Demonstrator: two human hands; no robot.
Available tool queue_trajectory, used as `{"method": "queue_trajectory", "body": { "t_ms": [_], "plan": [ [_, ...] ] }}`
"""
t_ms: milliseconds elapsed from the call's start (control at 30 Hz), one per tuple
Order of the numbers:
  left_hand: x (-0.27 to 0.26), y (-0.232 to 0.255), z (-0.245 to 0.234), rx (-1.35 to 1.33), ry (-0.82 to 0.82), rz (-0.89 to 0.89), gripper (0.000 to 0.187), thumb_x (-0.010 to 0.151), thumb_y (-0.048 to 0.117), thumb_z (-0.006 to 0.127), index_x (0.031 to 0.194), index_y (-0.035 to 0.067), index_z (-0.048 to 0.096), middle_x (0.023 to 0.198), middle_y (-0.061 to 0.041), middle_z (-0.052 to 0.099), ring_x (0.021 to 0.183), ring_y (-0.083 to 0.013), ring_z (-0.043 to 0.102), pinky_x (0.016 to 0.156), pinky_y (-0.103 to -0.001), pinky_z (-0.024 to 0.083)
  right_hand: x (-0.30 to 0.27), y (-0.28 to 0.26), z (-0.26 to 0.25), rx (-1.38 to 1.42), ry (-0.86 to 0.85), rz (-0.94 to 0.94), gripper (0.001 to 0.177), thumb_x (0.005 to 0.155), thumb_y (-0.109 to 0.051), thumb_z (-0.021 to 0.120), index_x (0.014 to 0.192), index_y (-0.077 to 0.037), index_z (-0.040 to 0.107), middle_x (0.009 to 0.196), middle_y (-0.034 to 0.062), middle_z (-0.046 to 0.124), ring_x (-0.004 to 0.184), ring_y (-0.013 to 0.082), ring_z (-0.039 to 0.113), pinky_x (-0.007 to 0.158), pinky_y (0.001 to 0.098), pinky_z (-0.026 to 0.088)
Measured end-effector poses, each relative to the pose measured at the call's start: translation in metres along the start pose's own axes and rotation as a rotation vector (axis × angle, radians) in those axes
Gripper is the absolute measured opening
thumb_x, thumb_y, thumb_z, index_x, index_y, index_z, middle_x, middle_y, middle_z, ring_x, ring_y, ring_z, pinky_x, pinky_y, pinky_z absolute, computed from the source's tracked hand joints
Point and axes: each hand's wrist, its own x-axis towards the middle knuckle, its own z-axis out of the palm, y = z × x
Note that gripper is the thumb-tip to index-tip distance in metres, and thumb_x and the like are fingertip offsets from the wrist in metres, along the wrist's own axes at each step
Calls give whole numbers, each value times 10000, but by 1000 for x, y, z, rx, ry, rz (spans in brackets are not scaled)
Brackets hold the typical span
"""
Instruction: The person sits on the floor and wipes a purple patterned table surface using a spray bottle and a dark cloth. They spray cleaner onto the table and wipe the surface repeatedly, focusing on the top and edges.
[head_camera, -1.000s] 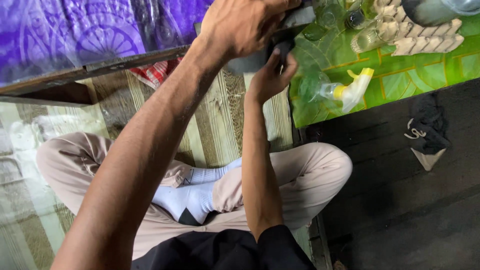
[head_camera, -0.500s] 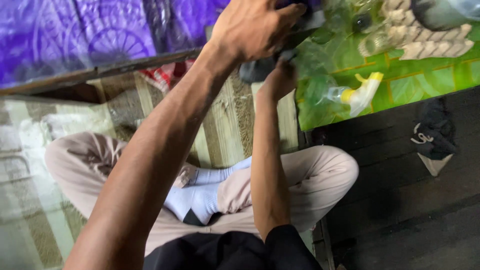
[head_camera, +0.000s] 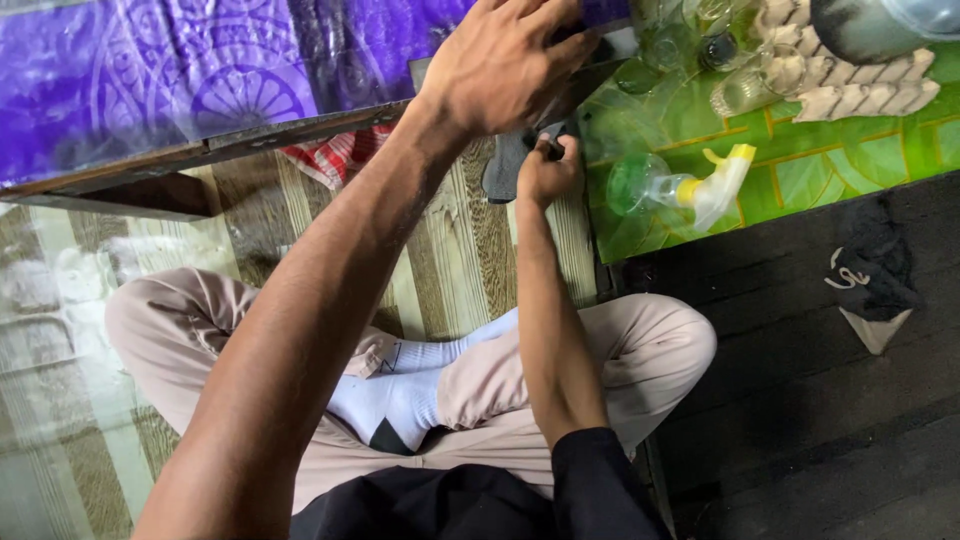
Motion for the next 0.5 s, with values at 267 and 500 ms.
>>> {"method": "queue_trajectory", "body": {
  "t_ms": [267, 500],
  "plan": [
    [4, -3, -3, -118, -10, -56, 270, 1019, 313, 607, 1196, 148, 728, 1061, -96, 682, 788, -316, 634, 491, -466, 452, 15, -73, -47, 337, -2, 82, 246, 785, -208, 758, 970, -104, 634, 973, 109, 713, 878, 240, 655, 800, 369, 548],
    [8, -3, -14, -259, 36, -48, 168, 1015, 205, 627, 1112, 114, 729, 937, -90, 701, 709, -340, 617, 474, -477, 410, 7, -179, -76, 428, 163, -162, 309, 1021, -306, 628, 1201, -57, 662, 1156, 133, 721, 1058, 238, 670, 962, 343, 538]
  ]
}}
